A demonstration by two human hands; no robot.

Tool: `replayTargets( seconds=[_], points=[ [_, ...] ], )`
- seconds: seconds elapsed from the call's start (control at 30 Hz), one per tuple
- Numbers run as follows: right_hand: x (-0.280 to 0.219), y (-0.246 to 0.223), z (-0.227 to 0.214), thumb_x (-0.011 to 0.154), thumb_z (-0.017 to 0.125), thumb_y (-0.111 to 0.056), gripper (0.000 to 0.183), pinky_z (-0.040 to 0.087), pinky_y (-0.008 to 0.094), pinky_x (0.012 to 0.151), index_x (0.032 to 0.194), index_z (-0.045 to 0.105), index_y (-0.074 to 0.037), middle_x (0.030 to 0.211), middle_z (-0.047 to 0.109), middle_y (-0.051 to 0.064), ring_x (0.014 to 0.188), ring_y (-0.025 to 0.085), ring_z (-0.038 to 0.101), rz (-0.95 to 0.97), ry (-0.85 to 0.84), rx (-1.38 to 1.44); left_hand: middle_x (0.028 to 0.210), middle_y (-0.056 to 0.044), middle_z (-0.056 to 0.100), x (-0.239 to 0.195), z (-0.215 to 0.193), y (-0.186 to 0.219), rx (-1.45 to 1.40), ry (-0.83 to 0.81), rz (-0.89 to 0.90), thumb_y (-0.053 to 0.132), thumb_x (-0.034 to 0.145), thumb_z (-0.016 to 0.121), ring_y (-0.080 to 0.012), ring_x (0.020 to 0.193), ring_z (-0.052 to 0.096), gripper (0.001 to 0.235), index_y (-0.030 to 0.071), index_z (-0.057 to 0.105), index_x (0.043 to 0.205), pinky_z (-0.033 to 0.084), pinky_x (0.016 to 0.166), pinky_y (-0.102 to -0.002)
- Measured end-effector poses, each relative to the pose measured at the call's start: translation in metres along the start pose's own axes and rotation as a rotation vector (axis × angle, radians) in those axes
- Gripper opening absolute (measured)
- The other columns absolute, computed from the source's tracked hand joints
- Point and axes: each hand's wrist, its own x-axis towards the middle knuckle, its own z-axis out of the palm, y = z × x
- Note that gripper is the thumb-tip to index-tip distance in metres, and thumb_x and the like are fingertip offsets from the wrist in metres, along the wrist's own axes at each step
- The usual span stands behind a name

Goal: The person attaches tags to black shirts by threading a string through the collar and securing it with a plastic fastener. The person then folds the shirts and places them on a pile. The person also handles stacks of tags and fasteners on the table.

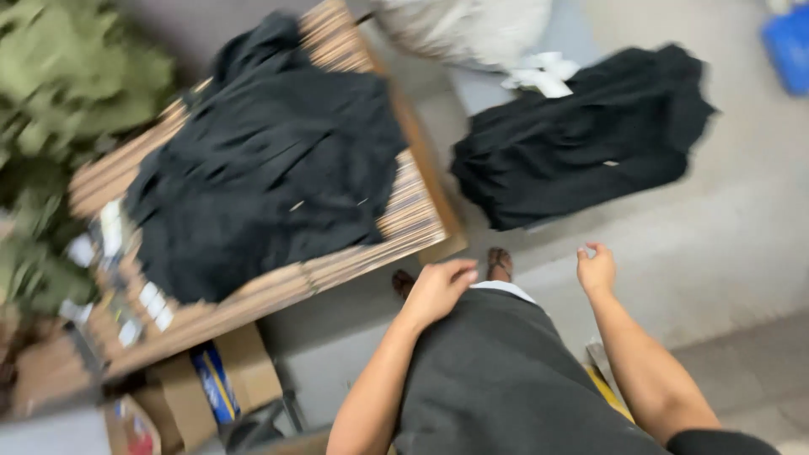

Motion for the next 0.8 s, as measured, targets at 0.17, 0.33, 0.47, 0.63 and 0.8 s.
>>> replayTargets(
  seconds=[0.17, 0.33, 0.47, 0.63, 0.8],
  points=[
    [-0.088, -0.192, -0.009, 0.109, 0.063, -0.006, 0.019, 0.051, 0.049, 0.092, 0.125, 0.066, 0.005, 0.114, 0.064, 0.026, 0.109, 0.042, 0.062, -0.447, 0.07, 0.313, 0.109, -0.012, 0.078, -0.033, -0.069, -0.048, -0.162, 0.422, 0.111, 0.021, 0.099, 0.069, -0.0328, 0.112, 0.071, 0.022, 0.012, 0.078, 0.116, 0.056, 0.097, -0.044],
    [-0.161, -0.316, 0.024, 0.116, 0.061, -0.013, 0.015, 0.057, 0.036, 0.076, 0.119, 0.068, 0.001, 0.109, 0.069, 0.016, 0.09, 0.027, 0.069, -0.735, -0.079, 0.478, 0.107, -0.016, 0.076, -0.085, -0.164, -0.149, -0.264, 0.873, 0.192, 0.012, 0.1, 0.067, -0.0336, 0.111, 0.07, 0.017, 0.007, 0.077, 0.113, 0.053, 0.1, -0.044],
    [-0.203, -0.385, 0.083, 0.104, 0.076, -0.019, 0.032, 0.056, 0.044, 0.079, 0.126, 0.066, 0.002, 0.109, 0.066, 0.022, 0.095, 0.036, 0.068, -0.858, -0.121, 0.256, 0.106, -0.014, 0.067, -0.143, -0.231, -0.254, -0.099, 1.377, -0.007, 0.01, 0.096, 0.072, -0.0336, 0.103, 0.069, 0.019, 0.007, 0.074, 0.114, 0.055, 0.092, -0.041],
    [-0.213, -0.406, 0.145, 0.106, 0.075, -0.01, 0.022, 0.055, 0.051, 0.08, 0.118, 0.068, 0.007, 0.102, 0.068, 0.026, 0.095, 0.045, 0.069, -0.883, 0.051, 0.052, 0.115, -0.02, 0.061, -0.192, -0.25, -0.375, 0.141, 1.514, -0.299, 0.027, 0.091, 0.083, -0.0432, 0.107, 0.065, 0.051, 0.005, 0.061, 0.131, 0.052, 0.094, -0.054],
    [-0.207, -0.385, 0.132, 0.098, 0.065, 0.0, 0.021, 0.045, 0.03, 0.09, 0.115, 0.056, -0.008, 0.105, 0.055, 0.005, 0.093, 0.017, 0.053, -0.683, 0.275, 0.659, 0.099, -0.006, 0.074, -0.198, -0.262, -0.385, -0.048, 1.173, -0.315, 0.033, 0.098, 0.065, -0.0291, 0.091, 0.071, 0.024, 0.011, 0.065, 0.108, 0.051, 0.086, -0.042]
  ],
)
